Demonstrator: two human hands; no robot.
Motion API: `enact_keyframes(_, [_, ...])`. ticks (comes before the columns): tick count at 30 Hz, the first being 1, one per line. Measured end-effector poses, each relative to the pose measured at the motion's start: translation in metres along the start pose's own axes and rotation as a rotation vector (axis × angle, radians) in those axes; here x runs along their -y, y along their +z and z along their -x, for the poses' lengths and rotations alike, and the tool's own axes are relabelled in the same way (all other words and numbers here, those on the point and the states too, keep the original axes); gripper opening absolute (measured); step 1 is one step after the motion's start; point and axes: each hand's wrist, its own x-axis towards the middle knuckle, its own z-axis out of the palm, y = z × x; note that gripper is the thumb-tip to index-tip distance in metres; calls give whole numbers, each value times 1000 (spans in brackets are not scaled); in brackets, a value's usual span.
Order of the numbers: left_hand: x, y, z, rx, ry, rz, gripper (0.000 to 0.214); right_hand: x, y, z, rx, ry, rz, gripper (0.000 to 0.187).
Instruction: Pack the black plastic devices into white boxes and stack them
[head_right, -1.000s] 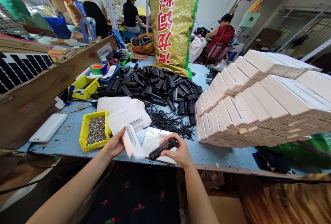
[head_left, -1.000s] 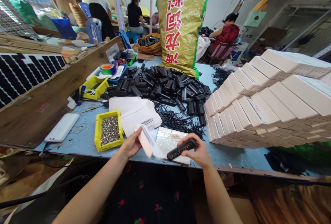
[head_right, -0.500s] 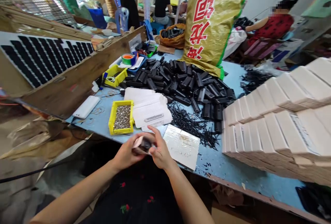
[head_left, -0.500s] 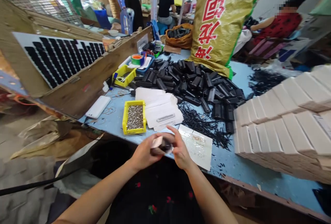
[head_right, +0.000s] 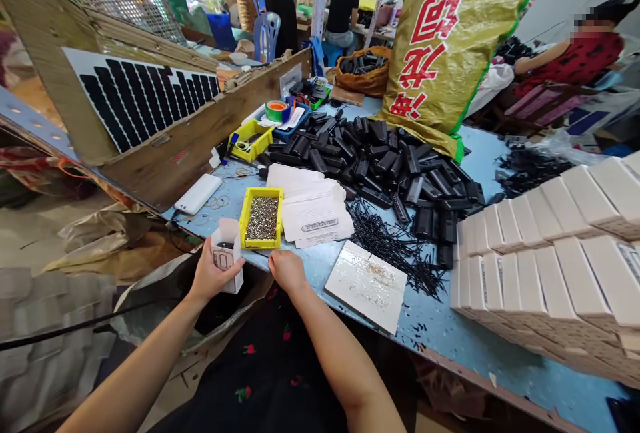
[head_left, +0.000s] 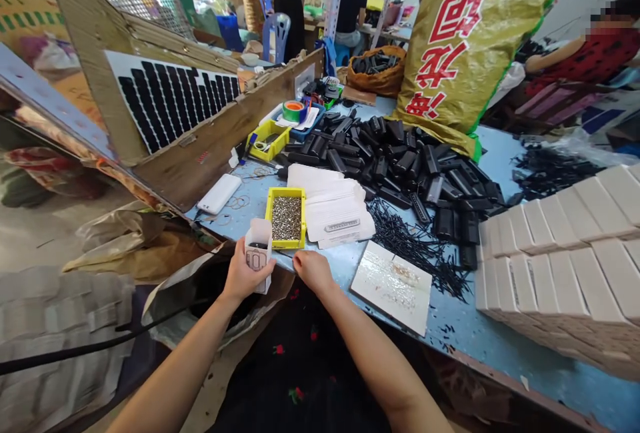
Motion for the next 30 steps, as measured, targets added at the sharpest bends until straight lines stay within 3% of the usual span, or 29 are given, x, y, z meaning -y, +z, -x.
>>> enact_keyframes(3, [-9,3,-5,163,84,2,55,-22,-36,25,-16,7,15,11])
enact_keyframes(6, [-40,28,-13,430,238,21,55,-51,-79,58,-129,7,-134,10])
enact_keyframes(8, [-72,62,-20,535,302,55,55,-69,-102,78,-205,99,-299,14])
enact_keyframes(11, [-124,126,-31,571,319,101,55,-96,-124,100,-251,288,-509,17])
enact_keyframes(14, [-168,185,-34,639,393,124,57,-124,-137,113,-338,367,-506,25])
enact_keyframes(18, [-201,240,-32,709,401,211,56,-160,-151,123,-450,407,-380,17])
enact_keyframes(21, [-210,268,-42,761,321,283,49,-186,-154,126,-608,392,-624,15])
enact_keyframes(25, [-206,279,-59,786,317,237,48,-202,-150,129,-857,454,-860,42])
enact_keyframes(27, [-195,265,-59,792,339,185,55,-193,-151,132,-1001,479,-863,47])
enact_keyframes(30, [-171,232,-43,799,415,65,64,-159,-153,135,-1170,435,-812,40])
